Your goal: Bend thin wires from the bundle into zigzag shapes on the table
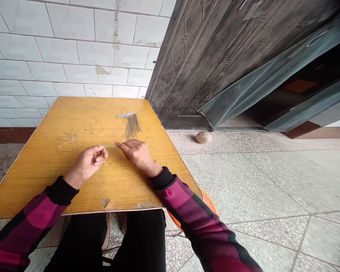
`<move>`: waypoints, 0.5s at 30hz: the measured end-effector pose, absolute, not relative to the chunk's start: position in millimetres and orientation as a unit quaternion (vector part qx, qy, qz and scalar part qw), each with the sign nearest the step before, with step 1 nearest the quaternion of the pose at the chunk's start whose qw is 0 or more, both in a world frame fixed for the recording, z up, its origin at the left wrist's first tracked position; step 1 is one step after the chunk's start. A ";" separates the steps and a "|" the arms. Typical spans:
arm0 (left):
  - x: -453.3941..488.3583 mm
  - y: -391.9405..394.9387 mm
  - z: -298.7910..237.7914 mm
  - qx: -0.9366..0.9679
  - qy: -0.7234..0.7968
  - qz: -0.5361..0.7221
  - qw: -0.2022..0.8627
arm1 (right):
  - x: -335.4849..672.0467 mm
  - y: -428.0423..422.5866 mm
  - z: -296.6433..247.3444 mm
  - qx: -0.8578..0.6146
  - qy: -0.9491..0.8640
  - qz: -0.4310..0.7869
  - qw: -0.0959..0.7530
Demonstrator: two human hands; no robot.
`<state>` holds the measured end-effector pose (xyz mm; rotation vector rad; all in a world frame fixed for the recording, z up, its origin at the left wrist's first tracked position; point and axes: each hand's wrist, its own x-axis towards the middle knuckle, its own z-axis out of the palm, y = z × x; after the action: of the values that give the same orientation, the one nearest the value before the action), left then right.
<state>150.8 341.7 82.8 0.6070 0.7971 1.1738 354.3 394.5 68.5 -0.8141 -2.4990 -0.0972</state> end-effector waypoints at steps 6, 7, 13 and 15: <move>147.1 344.6 83.6 0.277 0.361 0.549 0.701 | 354.5 392.6 62.3 -0.361 -0.900 -0.024 0.244; 146.1 345.0 84.7 0.274 0.360 0.552 0.700 | 354.5 392.7 61.4 -0.369 -0.897 -0.025 0.241; 134.1 346.0 96.1 0.242 0.364 0.581 0.687 | 357.0 395.2 61.2 -0.381 -0.893 -0.021 0.239; 128.1 346.2 100.5 0.234 0.368 0.578 0.689 | 358.2 396.4 62.1 -0.374 -0.897 -0.018 0.236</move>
<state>128.1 346.2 100.5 0.5239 0.8240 1.2932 358.2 396.4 62.1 -1.0247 -2.4592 -0.0487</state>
